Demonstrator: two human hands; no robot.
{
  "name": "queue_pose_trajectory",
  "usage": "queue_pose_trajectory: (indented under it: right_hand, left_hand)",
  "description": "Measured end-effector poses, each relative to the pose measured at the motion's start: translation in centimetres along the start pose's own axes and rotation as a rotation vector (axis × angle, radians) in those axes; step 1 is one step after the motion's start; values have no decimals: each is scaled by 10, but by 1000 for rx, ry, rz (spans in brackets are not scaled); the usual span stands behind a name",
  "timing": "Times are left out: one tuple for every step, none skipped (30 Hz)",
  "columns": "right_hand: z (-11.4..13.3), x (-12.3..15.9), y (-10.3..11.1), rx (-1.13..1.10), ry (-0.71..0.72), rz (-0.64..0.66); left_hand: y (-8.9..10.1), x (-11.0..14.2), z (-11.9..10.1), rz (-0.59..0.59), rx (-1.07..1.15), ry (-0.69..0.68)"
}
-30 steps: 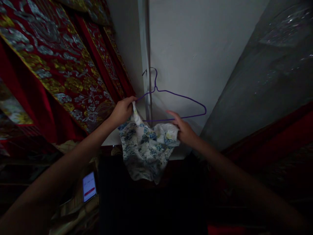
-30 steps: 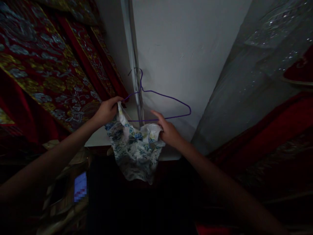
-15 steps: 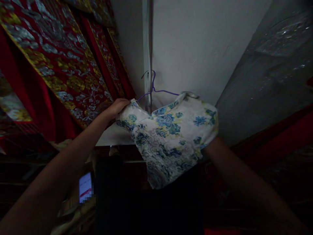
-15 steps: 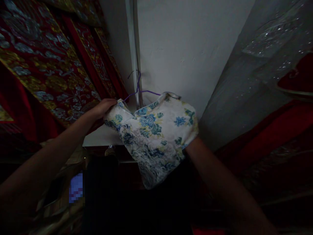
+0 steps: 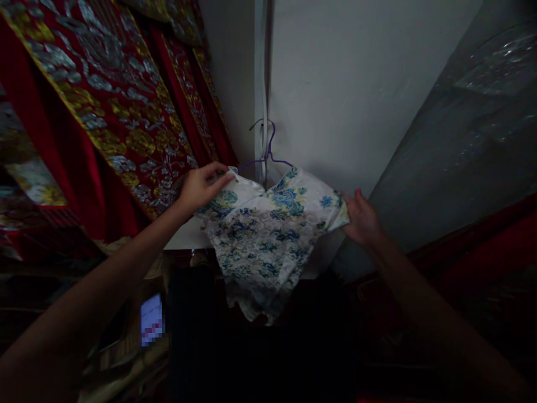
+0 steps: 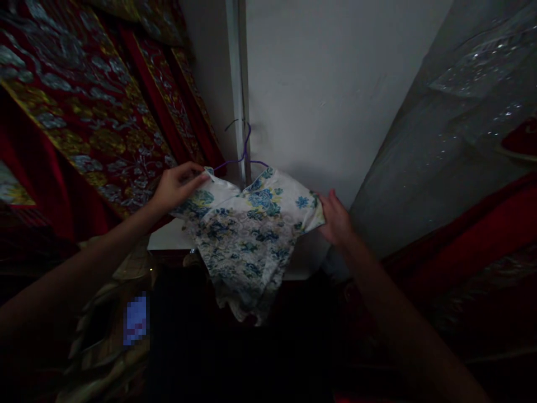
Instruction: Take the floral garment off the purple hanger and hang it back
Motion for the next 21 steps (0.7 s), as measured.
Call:
queue_pose_trajectory:
  right_hand:
    - [3, -2, 3, 21, 7, -15]
    - [7, -3, 4, 59, 28, -22]
    - [12, -4, 2, 103, 60, -21]
    - [18, -4, -3, 141, 99, -12]
    - [24, -3, -10, 162, 137, -2]
    - [30, -2, -16, 160, 175, -10]
    - [37, -1, -19, 135, 214, -42]
    - [43, 1, -19, 95, 251, -92]
    - [48, 4, -17, 49, 283, -150]
    - [52, 9, -13, 4, 310, -211]
    - [54, 15, -9, -41, 333, -269]
    - [54, 24, -4, -79, 354, -320]
    - [53, 35, -1, -104, 371, -359]
    - [50, 48, 1, -112, 385, -385]
    - [47, 63, 0, -97, 396, -394]
    - [42, 78, -6, -54, 400, -371]
    - [37, 92, -16, 16, 391, -306]
    - [30, 105, -33, 110, 377, -191]
    - [21, 117, -58, 203, 346, -1]
    - [10, 131, -85, 280, 316, 218]
    - [-2, 146, -111, 339, 289, 445]
  left_hand:
    - [1, -2, -5, -7, -53, -4]
    - [2, -7, -11, -16, -91, -4]
    - [2, -13, -17, -21, -110, -8]
    - [1, -19, -25, -25, -114, -25]
    - [0, -26, -35, -22, -109, -58]
    - [-2, -31, -46, -14, -102, -104]
    - [-3, -35, -56, -4, -97, -152]
    - [-3, -38, -66, 2, -95, -193]
    - [-2, -40, -74, -3, -92, -218]
    - [2, -40, -78, -21, -81, -222]
    - [6, -40, -81, -45, -56, -205]
    - [10, -39, -81, -64, -10, -173]
    - [12, -38, -80, -64, 58, -130]
    - [11, -35, -78, -30, 148, -74]
    - [6, -32, -77, 36, 260, -7]
    - [-2, -27, -77, 127, 391, 67]
    - [-11, -20, -80, 227, 533, 146]
    - [-20, -10, -84, 322, 675, 227]
    - [-27, 1, -90, 405, 800, 308]
    - [-32, 14, -95, 471, 898, 386]
    - [-35, 28, -98, 521, 964, 460]
Point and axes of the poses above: each hand's wrist, its own x-axis away from the middle knuckle, its own y-axis out of the back of the hand, z = x × y, the point moved 10 cm from there along -x, towards the middle knuckle, and after that the axes turned 15 degrees about -x, right-handed, at the moved point
